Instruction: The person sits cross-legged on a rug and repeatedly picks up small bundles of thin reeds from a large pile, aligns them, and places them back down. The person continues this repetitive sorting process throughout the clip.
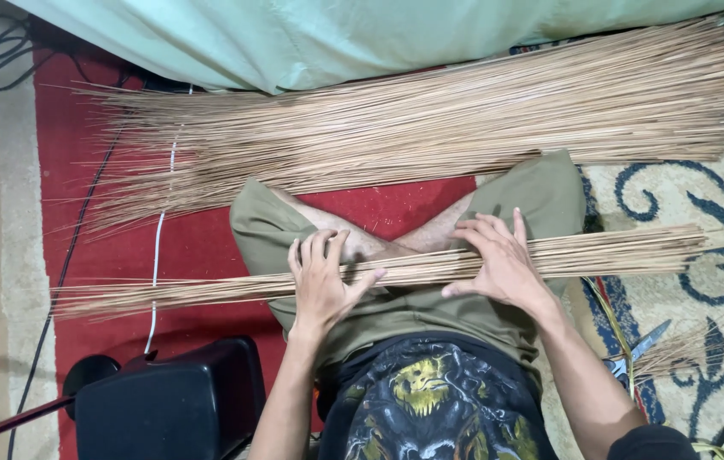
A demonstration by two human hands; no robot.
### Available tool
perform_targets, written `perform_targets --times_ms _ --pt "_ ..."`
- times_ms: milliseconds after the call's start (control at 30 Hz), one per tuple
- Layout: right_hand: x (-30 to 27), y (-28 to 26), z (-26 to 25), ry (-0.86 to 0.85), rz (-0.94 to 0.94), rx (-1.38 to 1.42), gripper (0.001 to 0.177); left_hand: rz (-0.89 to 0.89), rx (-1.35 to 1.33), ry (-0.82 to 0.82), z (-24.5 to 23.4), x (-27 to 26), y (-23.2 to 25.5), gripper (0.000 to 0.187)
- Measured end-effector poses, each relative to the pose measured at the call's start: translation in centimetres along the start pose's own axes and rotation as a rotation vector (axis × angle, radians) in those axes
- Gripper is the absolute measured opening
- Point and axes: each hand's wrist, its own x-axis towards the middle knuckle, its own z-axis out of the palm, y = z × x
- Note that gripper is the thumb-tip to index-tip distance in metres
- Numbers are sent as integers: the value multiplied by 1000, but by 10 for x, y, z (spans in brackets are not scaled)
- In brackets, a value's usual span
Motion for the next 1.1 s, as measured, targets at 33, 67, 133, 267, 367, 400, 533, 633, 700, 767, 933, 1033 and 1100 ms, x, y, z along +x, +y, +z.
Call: perform_targets --times_ms 33,67,133,267,367,400,533,633,700,767,933,1033,1100 --pt "8 -2 -9 -67 -17 23 91 5 -2 -11 7 10 -4 75" --pt "14 -3 -17 -135 -31 46 91 11 -5 -25 15 19 -7 65" --pt "35 7 -14 -118 14 67 77 6 -22 -70 23 43 -7 62" --pt "90 53 12 -54 94 28 45 -25 -25 -261 51 99 -12 52" --pt "135 83 31 11 41 27 39 -71 -21 -331 87 137 -33 46" --pt "148 91 34 8 42 26 39 -73 -23 -333 93 148 -36 46" --pt "196 125 53 152 0 -133 34 -87 -27 -255 136 181 -66 32" --pt "218 149 71 242 12 -178 29 -98 -26 -164 168 190 -93 21" --pt "229 158 78 270 29 -186 27 -112 -25 -141 181 196 -104 15" --pt "231 162 83 338 37 -182 17 -133 2 -113 190 197 -109 13" --pt "235 169 92 334 93 -201 6 -147 32 -185 196 201 -110 14" --pt "233 164 91 317 116 -208 5 -149 46 -209 200 200 -111 13" --pt "231 159 89 310 122 -216 4 -149 48 -211 199 199 -111 12"
